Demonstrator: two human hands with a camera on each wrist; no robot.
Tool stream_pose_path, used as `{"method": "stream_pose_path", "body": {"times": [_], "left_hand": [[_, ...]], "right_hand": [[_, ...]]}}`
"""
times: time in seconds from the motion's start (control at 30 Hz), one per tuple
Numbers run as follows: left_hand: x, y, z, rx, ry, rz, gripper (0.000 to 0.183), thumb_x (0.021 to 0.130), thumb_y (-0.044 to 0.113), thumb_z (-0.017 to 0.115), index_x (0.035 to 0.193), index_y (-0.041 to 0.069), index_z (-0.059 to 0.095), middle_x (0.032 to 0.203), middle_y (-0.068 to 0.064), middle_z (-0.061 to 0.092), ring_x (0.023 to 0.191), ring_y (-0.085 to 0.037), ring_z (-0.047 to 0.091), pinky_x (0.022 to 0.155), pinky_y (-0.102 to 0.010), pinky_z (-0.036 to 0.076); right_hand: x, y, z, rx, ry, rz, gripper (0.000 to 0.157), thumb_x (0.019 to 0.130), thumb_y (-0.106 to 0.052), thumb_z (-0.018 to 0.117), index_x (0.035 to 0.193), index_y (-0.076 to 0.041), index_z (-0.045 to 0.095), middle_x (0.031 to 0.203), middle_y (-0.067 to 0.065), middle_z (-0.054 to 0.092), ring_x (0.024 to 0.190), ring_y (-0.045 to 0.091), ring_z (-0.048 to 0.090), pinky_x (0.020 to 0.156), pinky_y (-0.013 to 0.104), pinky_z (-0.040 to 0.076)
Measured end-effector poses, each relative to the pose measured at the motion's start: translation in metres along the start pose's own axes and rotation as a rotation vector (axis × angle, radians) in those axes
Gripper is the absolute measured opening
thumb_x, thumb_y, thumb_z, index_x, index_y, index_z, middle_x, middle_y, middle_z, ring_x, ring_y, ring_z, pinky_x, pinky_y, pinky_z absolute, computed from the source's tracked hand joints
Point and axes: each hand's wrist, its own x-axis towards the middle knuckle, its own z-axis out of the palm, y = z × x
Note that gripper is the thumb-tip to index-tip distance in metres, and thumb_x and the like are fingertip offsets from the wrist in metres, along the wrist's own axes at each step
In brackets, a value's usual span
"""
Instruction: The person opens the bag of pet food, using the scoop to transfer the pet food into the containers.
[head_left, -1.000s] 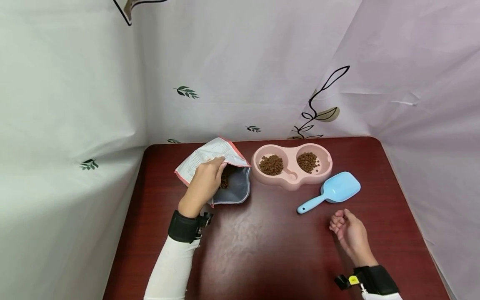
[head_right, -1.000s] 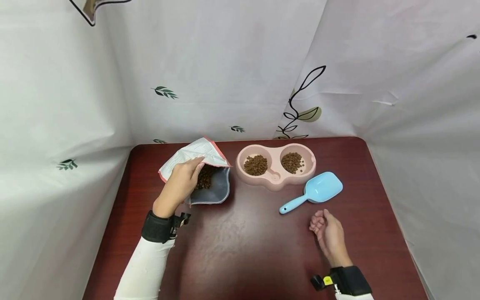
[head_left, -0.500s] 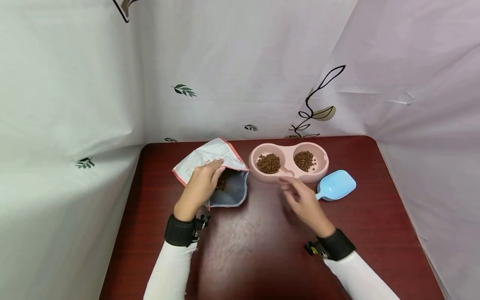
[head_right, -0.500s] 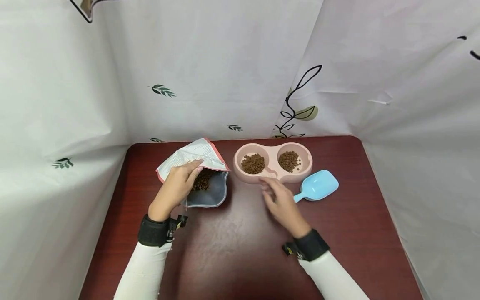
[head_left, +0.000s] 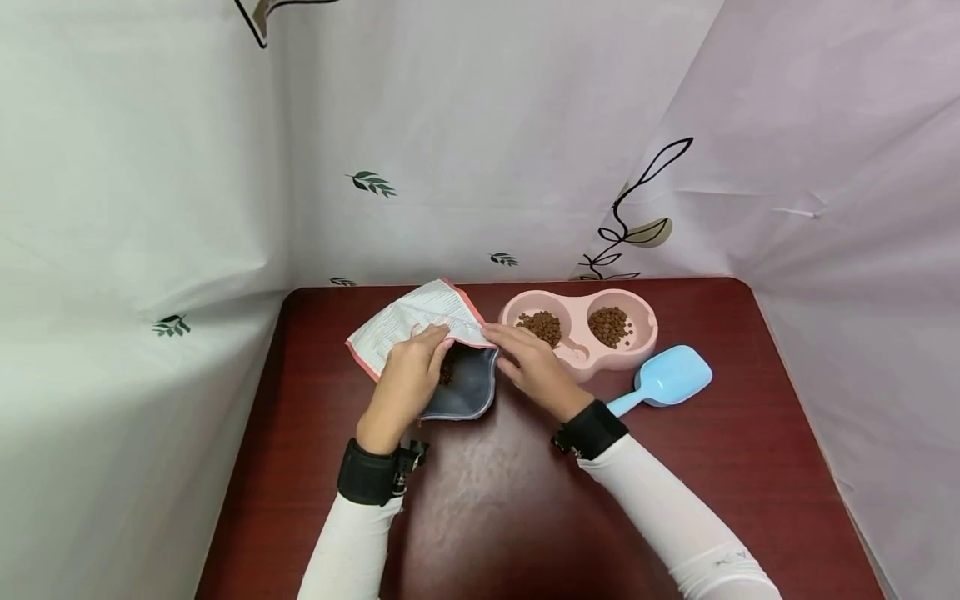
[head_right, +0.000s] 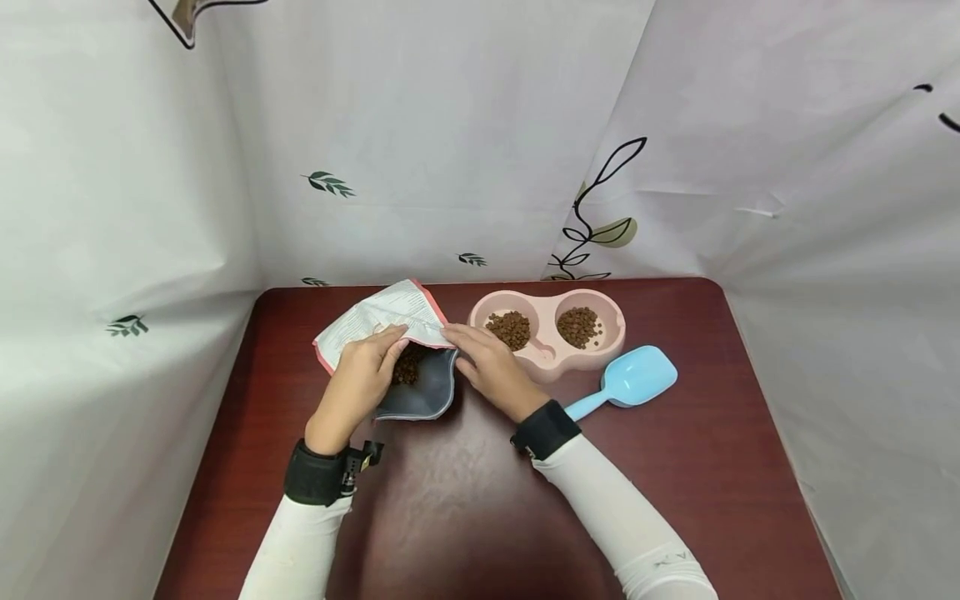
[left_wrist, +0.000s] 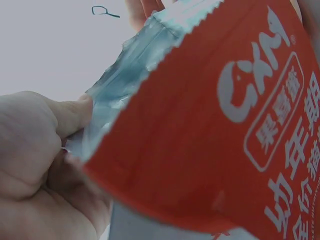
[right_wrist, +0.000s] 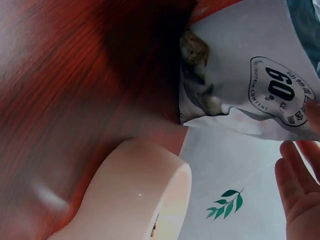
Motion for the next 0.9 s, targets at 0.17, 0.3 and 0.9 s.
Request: {"method": "stream_pose_path", "body": {"times": [0.17,0.3,0.9], "left_hand": [[-0.001,0.008,-0.005,0.015,-0.004,0.008,0.033,0.107,0.017,0.058,0.127,-0.005,0.071,0.127,-0.021,0.071,0.123,-0.036,0.067,0.109,-0.050,0.050],[-0.003,0.014,-0.014,0.011,-0.025,0.013,0.033,0.107,0.018,0.058,0.127,-0.004,0.071,0.127,-0.020,0.072,0.124,-0.034,0.067,0.108,-0.049,0.051],[-0.058,-0.019,-0.056,-0.281,-0.038,0.029,0.071,0.087,0.027,0.084,0.151,0.017,0.055,0.144,-0.006,0.064,0.134,-0.015,0.059,0.108,-0.019,0.044]], "right_hand": [[-0.001,-0.002,-0.004,-0.029,0.038,-0.042,0.049,0.088,0.003,0.076,0.136,-0.002,0.067,0.138,0.015,0.067,0.127,0.036,0.063,0.109,0.048,0.050],[-0.001,-0.006,-0.010,-0.069,0.081,-0.131,0.044,0.086,0.001,0.079,0.129,-0.002,0.072,0.131,0.015,0.071,0.121,0.034,0.066,0.105,0.044,0.053],[-0.007,-0.032,-0.015,-0.009,0.150,-0.197,0.033,0.094,-0.009,0.076,0.126,-0.003,0.074,0.127,0.013,0.073,0.116,0.025,0.072,0.096,0.032,0.058]]}}
